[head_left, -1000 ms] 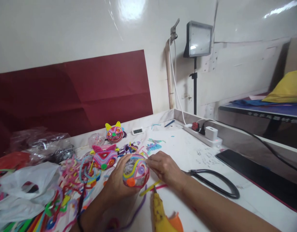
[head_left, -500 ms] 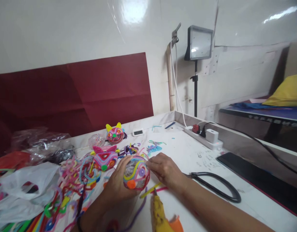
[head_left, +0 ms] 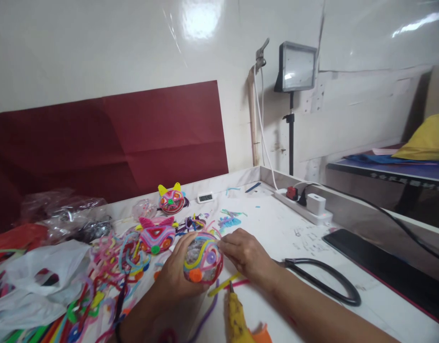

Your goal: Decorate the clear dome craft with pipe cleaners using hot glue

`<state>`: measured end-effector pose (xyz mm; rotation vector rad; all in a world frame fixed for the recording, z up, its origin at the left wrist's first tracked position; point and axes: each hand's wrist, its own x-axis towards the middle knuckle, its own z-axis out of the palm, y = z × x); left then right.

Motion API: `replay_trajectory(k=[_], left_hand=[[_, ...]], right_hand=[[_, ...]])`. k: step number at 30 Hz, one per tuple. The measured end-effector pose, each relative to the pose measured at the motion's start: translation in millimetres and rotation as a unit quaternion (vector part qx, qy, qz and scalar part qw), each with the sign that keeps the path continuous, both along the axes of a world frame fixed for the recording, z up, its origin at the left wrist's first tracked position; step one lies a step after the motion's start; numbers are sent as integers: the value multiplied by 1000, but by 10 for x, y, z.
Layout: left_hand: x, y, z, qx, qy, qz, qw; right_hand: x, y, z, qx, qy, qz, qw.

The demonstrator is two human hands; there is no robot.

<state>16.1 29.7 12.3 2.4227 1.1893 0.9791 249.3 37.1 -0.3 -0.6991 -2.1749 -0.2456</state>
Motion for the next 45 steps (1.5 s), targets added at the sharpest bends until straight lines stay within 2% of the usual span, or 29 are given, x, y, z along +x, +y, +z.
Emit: replay_trajectory(k=[13, 28, 45], left_hand=[[-10, -15, -3, -25, -1, 3, 1000], [-30, 26, -31, 0, 4, -7, 1000], [18, 8, 18, -18, -9, 7, 1000]], right_hand=[[-4, -13, -9, 2, 24, 8, 1000], [1, 27, -40, -16, 19, 10, 1000], [10, 1, -4, -133, 100, 18, 986]])
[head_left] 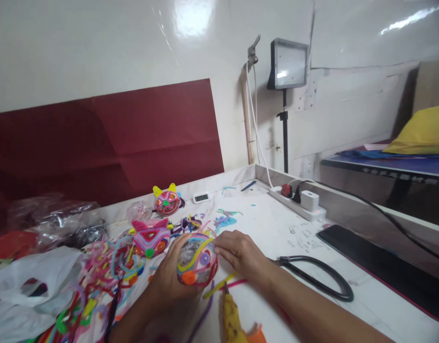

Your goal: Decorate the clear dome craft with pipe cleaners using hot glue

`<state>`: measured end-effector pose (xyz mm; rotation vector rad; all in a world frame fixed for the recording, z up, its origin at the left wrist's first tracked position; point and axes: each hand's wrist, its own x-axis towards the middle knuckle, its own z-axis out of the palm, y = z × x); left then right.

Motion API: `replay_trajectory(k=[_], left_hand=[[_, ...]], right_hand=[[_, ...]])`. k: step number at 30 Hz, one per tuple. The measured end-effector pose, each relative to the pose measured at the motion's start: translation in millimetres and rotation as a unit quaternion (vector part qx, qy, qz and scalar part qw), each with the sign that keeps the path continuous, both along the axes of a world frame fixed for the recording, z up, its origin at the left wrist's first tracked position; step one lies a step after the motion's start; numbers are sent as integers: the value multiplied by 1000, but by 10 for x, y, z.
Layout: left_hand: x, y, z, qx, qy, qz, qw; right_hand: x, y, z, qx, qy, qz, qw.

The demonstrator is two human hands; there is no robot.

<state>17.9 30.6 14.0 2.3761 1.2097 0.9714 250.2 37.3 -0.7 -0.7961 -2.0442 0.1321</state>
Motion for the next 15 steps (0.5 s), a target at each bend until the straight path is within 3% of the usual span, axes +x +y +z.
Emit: replay_trajectory(k=[15], left_hand=[[-8, 2, 7, -1, -12, 3, 1000]], right_hand=[[2, -46, 80, -106, 85, 27, 990]])
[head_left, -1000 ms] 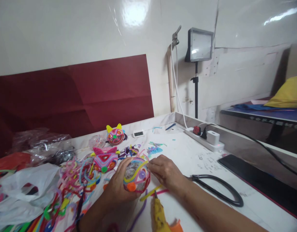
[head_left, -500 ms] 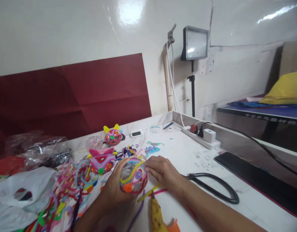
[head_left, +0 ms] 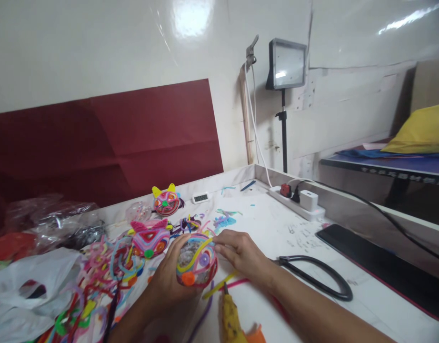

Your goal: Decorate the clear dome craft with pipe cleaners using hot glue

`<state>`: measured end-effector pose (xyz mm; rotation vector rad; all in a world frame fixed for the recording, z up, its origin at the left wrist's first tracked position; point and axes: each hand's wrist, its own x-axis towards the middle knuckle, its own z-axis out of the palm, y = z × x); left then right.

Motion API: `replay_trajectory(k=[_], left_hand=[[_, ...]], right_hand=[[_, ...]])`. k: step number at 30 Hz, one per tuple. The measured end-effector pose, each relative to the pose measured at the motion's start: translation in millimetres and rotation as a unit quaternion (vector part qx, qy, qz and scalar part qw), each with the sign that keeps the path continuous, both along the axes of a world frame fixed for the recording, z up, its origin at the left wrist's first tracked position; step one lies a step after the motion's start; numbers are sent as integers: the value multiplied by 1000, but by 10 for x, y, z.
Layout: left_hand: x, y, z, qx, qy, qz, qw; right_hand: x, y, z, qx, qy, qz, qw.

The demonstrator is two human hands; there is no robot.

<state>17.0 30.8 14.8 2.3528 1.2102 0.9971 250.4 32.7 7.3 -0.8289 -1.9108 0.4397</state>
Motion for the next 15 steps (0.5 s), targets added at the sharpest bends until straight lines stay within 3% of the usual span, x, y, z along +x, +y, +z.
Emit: replay_trajectory(k=[15], left_hand=[[-13, 9, -20, 25, 35, -31, 999]], right_hand=[[-46, -13, 111, -115, 159, 41, 980]])
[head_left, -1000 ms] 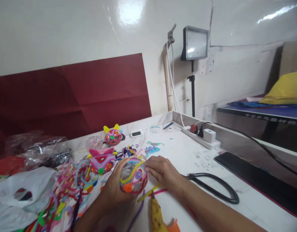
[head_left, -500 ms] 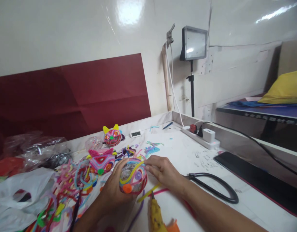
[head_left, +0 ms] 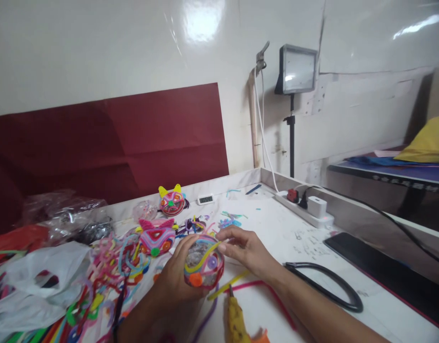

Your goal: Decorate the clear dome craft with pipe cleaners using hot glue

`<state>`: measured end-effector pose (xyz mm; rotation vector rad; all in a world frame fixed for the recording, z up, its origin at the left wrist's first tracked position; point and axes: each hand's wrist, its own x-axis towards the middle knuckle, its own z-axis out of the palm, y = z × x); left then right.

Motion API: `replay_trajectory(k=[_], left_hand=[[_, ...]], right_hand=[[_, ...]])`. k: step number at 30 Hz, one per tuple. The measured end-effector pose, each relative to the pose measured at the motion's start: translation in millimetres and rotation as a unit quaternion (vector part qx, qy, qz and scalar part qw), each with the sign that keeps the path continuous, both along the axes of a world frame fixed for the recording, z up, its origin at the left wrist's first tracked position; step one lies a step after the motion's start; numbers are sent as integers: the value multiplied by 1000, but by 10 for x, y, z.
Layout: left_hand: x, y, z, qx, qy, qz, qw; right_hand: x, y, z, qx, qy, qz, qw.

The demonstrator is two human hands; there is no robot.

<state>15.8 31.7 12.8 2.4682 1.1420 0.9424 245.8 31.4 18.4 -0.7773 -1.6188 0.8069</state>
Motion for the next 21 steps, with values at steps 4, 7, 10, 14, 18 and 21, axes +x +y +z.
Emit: replay_trajectory(k=[4, 7, 10, 14, 18, 21], left_hand=[[20, -31, 22, 1, -6, 10, 1000], [25, -46, 29, -8, -5, 18, 1000], [29, -41, 19, -11, -2, 14, 1000], [33, -29, -2, -22, 1, 6, 1000], [28, -30, -12, -26, 6, 16, 1000], [20, -30, -9, -34, 16, 17, 999]], right_hand=[[-22, 24, 27, 5, 9, 9, 1000], [-33, 61, 41, 6, 13, 13, 1000], [-41, 92, 42, -6, 18, 21, 1000], [-59, 123, 27, -33, 28, 29, 999], [-78, 147, 20, -70, 42, 36, 996], [-87, 154, 27, -93, 47, 40, 994]])
